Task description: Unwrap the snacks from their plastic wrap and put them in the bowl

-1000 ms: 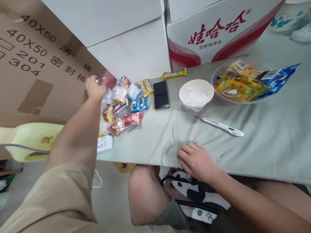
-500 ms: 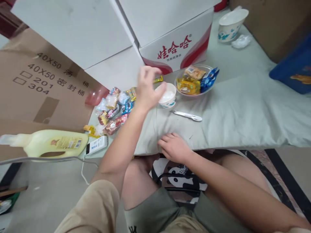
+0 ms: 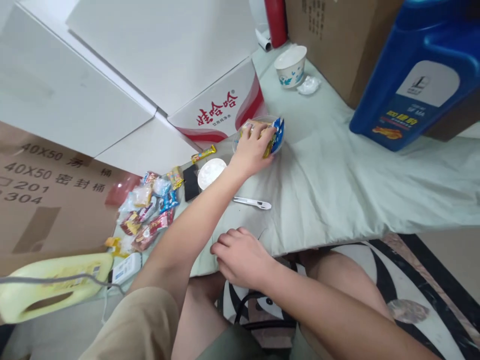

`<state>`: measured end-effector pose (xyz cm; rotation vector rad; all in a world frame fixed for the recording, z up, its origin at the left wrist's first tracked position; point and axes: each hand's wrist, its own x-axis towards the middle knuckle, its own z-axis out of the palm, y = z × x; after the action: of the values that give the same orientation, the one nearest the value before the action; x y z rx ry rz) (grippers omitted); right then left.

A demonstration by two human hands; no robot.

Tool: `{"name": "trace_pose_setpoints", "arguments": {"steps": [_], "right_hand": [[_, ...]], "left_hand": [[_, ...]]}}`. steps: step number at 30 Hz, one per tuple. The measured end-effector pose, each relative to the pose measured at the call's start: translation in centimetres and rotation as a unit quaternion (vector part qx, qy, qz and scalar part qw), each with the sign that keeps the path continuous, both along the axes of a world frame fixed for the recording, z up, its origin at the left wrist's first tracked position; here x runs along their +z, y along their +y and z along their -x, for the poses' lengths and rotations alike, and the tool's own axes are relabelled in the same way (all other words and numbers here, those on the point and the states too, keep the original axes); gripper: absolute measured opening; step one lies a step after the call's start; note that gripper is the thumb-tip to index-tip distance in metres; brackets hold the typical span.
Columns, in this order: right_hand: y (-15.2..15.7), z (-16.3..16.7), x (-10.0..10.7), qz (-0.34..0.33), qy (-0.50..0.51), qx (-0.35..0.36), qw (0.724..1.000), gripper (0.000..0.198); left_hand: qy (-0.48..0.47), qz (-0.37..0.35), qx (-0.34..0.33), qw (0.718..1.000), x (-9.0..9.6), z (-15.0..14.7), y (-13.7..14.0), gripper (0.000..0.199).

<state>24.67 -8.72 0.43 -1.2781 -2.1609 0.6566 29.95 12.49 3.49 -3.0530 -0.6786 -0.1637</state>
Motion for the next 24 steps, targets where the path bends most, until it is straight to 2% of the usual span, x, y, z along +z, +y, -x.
{"name": "trace_pose_setpoints", "arguments": {"steps": [3,7,9,11,13,16,17,19,21,22,24], "right_hand": [[0.4,-0.7,0.0,0.004,0.007,-0.013,1.0,0.019],[0.6,-1.3,0.0,0.012,0.005,-0.021,1.0,0.018],[0.6,-1.5,0.0,0.016,0.001,-0.023,1.0,0.019],[0.6,-1.6,0.0,0.02,0.0,-0.026,0.999,0.02],[0.5,-1.9,0.0,0.027,-0.004,-0.03,0.999,0.021],[0.7,-2.4,0.0,0.051,-0.015,-0.061,0.997,0.022],[0.8,-2.6,-0.2,0.057,-0.015,-0.081,0.995,0.022],[0.9,-2.9,-0.5,0.061,-0.009,-0.131,0.989,0.022],[0.9,-3.2,-1.0,0.048,0.013,-0.182,0.982,0.023],[0.9,-3.4,-1.2,0.036,0.033,-0.204,0.978,0.023],[0.7,-4.2,-1.6,0.01,0.085,-0.249,0.965,0.023]], "left_hand": [[-0.004,0.016,-0.003,1.0,-0.5,-3.8,1.9,0.077],[-0.007,0.011,0.067,0.998,-0.2,-8.0,3.5,0.096],[-0.023,-0.007,0.095,0.995,0.6,-8.9,3.6,0.11],[-0.062,-0.007,0.103,0.993,1.8,-8.6,3.1,0.116],[-0.127,0.019,0.099,0.987,3.0,-6.8,1.9,0.105],[-0.264,0.093,0.077,0.957,4.2,-1.3,-1.7,0.059],[-0.313,0.131,0.071,0.938,4.2,1.1,-3.3,0.041],[-0.416,0.212,0.102,0.878,3.2,6.0,-6.8,0.011],[-0.465,0.258,0.167,0.831,1.2,10.5,-10.2,0.019],[-0.45,0.29,0.196,0.822,-0.1,12.4,-11.5,0.023],[-0.368,0.348,0.226,0.832,-2.6,15.3,-13.3,0.029]]}}
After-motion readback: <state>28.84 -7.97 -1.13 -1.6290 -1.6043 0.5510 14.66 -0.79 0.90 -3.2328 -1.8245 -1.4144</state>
